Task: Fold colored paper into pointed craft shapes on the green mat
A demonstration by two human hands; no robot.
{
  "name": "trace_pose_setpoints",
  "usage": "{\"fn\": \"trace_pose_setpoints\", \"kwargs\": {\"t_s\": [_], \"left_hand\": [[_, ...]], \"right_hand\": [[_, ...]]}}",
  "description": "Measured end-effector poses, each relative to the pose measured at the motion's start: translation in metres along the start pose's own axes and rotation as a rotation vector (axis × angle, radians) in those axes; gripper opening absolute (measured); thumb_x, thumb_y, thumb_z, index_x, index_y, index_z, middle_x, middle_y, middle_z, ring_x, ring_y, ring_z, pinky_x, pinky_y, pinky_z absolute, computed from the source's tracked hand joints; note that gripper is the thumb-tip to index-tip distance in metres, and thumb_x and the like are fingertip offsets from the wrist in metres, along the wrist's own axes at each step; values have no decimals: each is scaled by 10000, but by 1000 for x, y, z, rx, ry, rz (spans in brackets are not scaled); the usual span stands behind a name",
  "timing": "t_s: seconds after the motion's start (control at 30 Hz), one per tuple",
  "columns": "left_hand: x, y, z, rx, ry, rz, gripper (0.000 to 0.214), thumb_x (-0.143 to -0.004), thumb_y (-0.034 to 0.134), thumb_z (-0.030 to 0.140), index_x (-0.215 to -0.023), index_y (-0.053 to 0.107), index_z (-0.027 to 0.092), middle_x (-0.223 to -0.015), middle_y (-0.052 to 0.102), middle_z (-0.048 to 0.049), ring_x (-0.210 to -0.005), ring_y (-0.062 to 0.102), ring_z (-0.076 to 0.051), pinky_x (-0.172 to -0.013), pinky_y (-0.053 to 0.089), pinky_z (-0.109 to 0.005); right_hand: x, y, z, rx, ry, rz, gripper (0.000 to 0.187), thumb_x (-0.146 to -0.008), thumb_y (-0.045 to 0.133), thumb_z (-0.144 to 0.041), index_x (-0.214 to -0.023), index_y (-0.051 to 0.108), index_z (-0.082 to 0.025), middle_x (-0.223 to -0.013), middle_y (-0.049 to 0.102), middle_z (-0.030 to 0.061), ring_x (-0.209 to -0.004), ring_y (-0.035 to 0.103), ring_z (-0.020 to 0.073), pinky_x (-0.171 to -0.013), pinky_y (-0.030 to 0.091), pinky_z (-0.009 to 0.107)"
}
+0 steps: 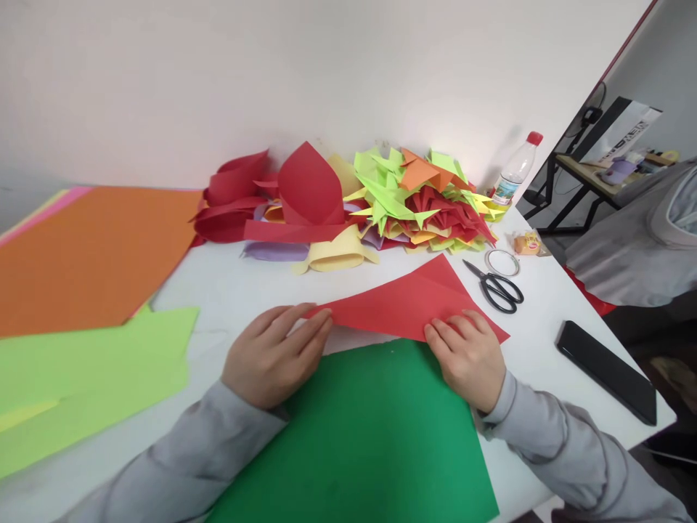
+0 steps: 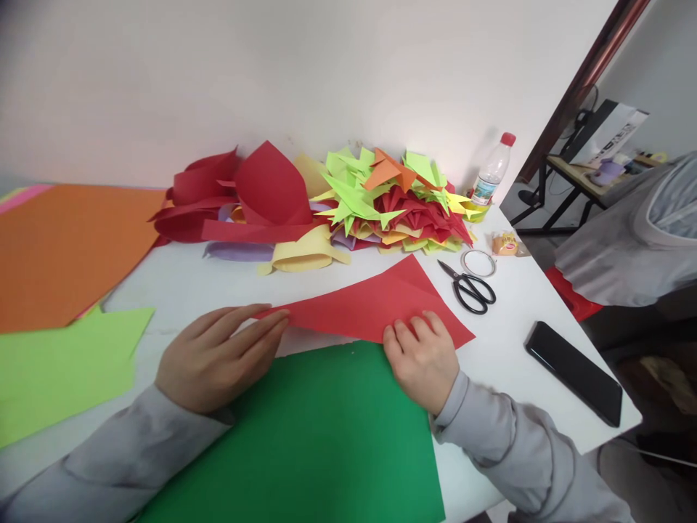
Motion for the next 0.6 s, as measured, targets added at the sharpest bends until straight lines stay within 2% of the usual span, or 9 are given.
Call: {"fn": "trace_pose_setpoints", "kwargs": {"t_s": [0.27,0.47,0.6], "left_hand": [[5,-4,-23,-172,6,17,182,-751,701,72,-886,604,146,-808,762,-23,-755,692,-239,-613,530,-348],[8,-5,-30,-234,-17,6,152,-770,690,92,-862,597,171,-798,763,13,-752,704,-217,-622,530,-328],[8,-7,-32,-257,-11,5,160,-754,711,94,-850,597,152,-786,763,0,-742,701,-220,-618,523,-320]], "right_hand": [[-1,0,3,2,3,16,265,-859,467,-65,-1009,676,-126,-941,712,97,-825,558,217,-842,413,417],[-1,0,1,-3,-7,17,273,-852,461,-61,-1002,678,-129,-911,715,86,-796,555,211,-825,401,392],[-1,0,0,-13,-20,31,267,-846,465,-58,-999,675,-119,-895,711,95,-793,559,211,-796,395,382]]}}
Point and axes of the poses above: each hand's wrist, its own x-axis away from the middle knuckle, its own y-axis out of the palm, z = x × y, the point moved 1 cm from there along -x, towards the middle knuckle
